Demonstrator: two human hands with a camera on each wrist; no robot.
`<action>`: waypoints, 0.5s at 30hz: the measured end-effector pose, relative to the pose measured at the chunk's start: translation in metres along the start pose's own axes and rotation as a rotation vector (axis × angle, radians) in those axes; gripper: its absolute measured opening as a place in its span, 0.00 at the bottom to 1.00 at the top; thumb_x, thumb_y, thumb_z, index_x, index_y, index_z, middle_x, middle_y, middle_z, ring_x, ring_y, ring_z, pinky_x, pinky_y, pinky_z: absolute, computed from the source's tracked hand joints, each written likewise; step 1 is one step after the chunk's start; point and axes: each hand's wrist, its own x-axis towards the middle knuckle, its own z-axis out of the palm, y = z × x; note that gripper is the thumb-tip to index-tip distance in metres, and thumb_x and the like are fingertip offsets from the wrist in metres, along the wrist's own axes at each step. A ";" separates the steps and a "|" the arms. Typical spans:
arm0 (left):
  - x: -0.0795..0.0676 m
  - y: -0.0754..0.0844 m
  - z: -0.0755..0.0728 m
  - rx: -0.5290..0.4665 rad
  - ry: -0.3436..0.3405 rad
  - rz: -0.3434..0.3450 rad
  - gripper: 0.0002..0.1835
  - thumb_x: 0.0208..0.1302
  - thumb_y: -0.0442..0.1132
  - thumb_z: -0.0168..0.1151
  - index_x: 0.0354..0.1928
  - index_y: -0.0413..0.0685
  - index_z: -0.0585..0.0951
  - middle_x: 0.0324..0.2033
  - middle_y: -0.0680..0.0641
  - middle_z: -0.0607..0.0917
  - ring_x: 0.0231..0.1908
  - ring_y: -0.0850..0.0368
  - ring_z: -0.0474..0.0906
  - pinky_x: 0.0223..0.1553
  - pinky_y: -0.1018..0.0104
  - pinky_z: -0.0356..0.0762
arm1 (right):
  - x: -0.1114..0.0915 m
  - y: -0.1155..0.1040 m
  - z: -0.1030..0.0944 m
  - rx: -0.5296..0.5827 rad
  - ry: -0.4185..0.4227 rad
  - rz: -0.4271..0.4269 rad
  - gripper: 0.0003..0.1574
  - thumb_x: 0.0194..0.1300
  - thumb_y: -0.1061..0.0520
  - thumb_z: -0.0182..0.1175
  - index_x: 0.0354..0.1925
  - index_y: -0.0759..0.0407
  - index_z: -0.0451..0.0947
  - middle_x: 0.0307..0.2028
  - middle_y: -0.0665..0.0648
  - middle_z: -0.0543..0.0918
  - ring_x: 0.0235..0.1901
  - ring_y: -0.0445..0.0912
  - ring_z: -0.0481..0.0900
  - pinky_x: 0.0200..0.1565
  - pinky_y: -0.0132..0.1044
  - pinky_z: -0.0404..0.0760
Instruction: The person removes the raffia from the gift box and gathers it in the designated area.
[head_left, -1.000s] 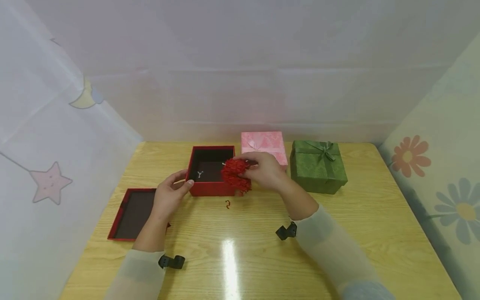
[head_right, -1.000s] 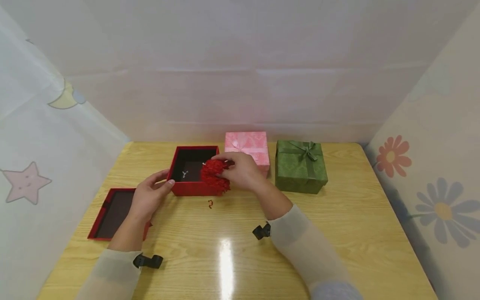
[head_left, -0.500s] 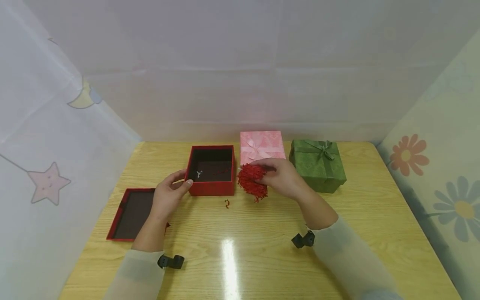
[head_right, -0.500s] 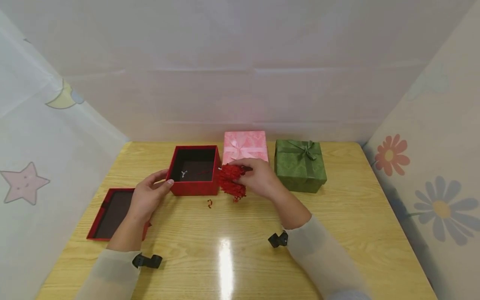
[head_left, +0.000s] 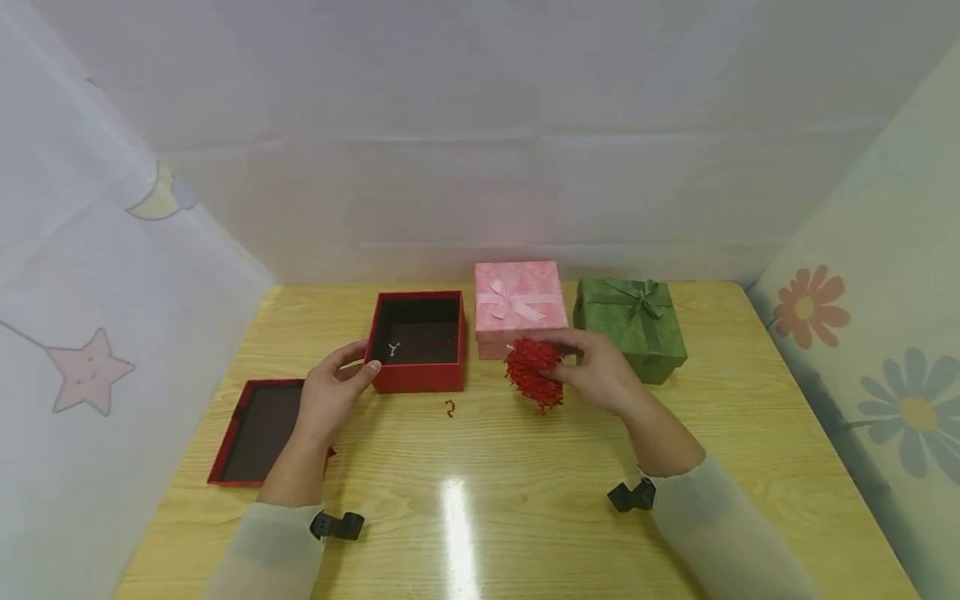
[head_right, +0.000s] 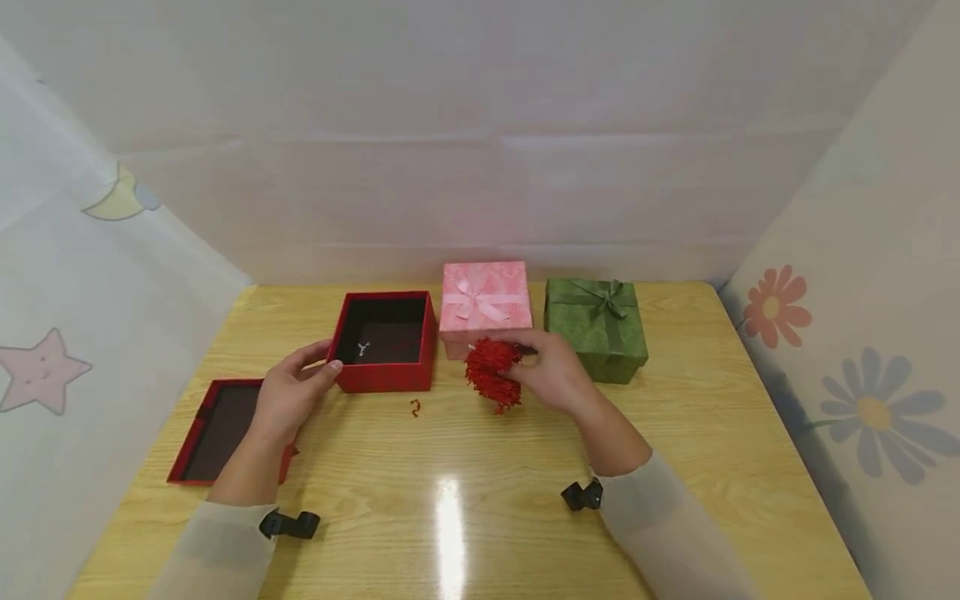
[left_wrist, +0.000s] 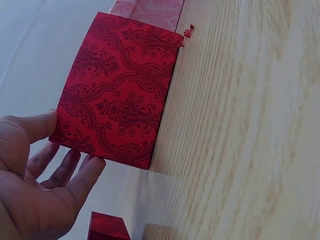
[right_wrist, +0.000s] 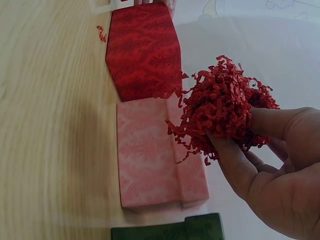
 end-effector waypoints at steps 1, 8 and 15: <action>0.000 0.000 0.000 -0.002 -0.002 0.001 0.35 0.67 0.60 0.69 0.73 0.60 0.75 0.69 0.48 0.76 0.66 0.48 0.76 0.45 0.75 0.80 | -0.002 0.002 -0.001 -0.003 0.003 0.008 0.29 0.65 0.59 0.71 0.61 0.37 0.84 0.55 0.50 0.85 0.48 0.50 0.81 0.39 0.43 0.81; -0.001 0.000 0.001 -0.005 -0.003 0.013 0.35 0.68 0.60 0.69 0.74 0.60 0.74 0.70 0.46 0.76 0.66 0.46 0.75 0.44 0.75 0.80 | -0.018 0.018 -0.008 -0.031 0.034 0.071 0.28 0.65 0.54 0.74 0.62 0.41 0.84 0.60 0.55 0.82 0.54 0.55 0.81 0.43 0.45 0.83; -0.002 0.001 0.000 0.004 -0.002 0.013 0.35 0.68 0.61 0.68 0.74 0.60 0.74 0.70 0.47 0.75 0.67 0.46 0.75 0.45 0.74 0.80 | -0.034 0.031 -0.018 -0.020 0.071 0.118 0.26 0.64 0.48 0.75 0.60 0.38 0.84 0.60 0.52 0.83 0.61 0.54 0.79 0.50 0.49 0.82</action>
